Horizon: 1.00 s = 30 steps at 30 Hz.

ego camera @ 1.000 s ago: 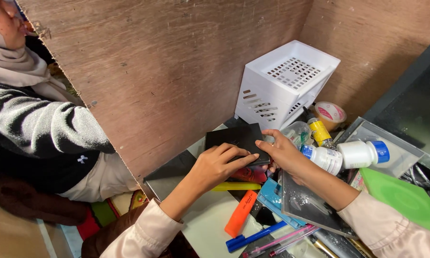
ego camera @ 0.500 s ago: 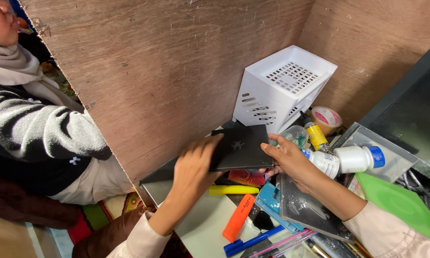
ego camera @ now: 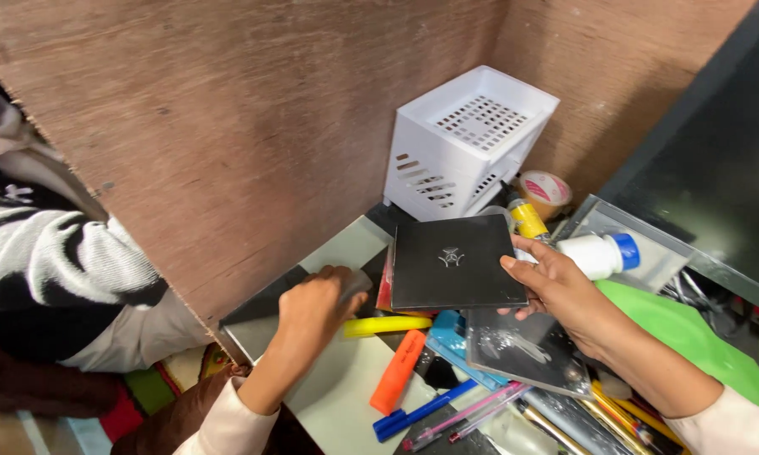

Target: The person clears a cluttered desk by moving several items aside, then sprays a white plastic basket with a cleaning solution and wipes it thoroughly with a cloth. The person handles a small black case, a pink notebook, a green folder, a red pouch, and a spray bottle before cleaning the basket.

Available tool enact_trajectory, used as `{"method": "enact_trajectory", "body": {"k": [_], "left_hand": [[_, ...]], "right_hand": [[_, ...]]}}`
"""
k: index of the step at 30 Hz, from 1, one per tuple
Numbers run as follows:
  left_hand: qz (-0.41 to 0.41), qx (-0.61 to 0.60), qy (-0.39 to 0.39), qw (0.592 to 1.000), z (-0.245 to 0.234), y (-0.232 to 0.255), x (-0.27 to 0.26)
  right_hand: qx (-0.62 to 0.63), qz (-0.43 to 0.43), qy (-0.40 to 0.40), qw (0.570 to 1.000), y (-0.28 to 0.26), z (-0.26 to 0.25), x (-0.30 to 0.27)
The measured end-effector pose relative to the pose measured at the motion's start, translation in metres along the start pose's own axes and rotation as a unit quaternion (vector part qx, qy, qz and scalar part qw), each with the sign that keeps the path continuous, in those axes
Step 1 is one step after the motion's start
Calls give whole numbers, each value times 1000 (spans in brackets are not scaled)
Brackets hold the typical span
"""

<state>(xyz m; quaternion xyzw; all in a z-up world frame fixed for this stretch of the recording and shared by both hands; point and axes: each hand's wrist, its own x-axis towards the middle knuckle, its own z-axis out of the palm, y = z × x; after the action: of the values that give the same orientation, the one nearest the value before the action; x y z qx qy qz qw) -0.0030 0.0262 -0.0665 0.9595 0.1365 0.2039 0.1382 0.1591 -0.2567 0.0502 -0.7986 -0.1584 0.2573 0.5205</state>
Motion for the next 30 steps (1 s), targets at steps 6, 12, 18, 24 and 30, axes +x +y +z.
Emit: {"method": "enact_trajectory", "body": {"k": [6, 12, 18, 24, 30], "left_hand": [[40, -26, 185, 982, -43, 33, -1], [153, -105, 123, 975, -73, 106, 8], [380, -49, 165, 909, -51, 163, 27], [464, -32, 148, 873, -27, 211, 46], [478, -77, 114, 867, -6, 247, 60]], "right_hand": [[-9, -7, 41, 999, 25, -55, -24], [7, 20, 59, 998, 46, -95, -53], [-17, -15, 102, 995, 67, -131, -70], [-15, -40, 159, 986, 76, -179, -72], [5, -9, 229, 973, 88, -200, -85]]}}
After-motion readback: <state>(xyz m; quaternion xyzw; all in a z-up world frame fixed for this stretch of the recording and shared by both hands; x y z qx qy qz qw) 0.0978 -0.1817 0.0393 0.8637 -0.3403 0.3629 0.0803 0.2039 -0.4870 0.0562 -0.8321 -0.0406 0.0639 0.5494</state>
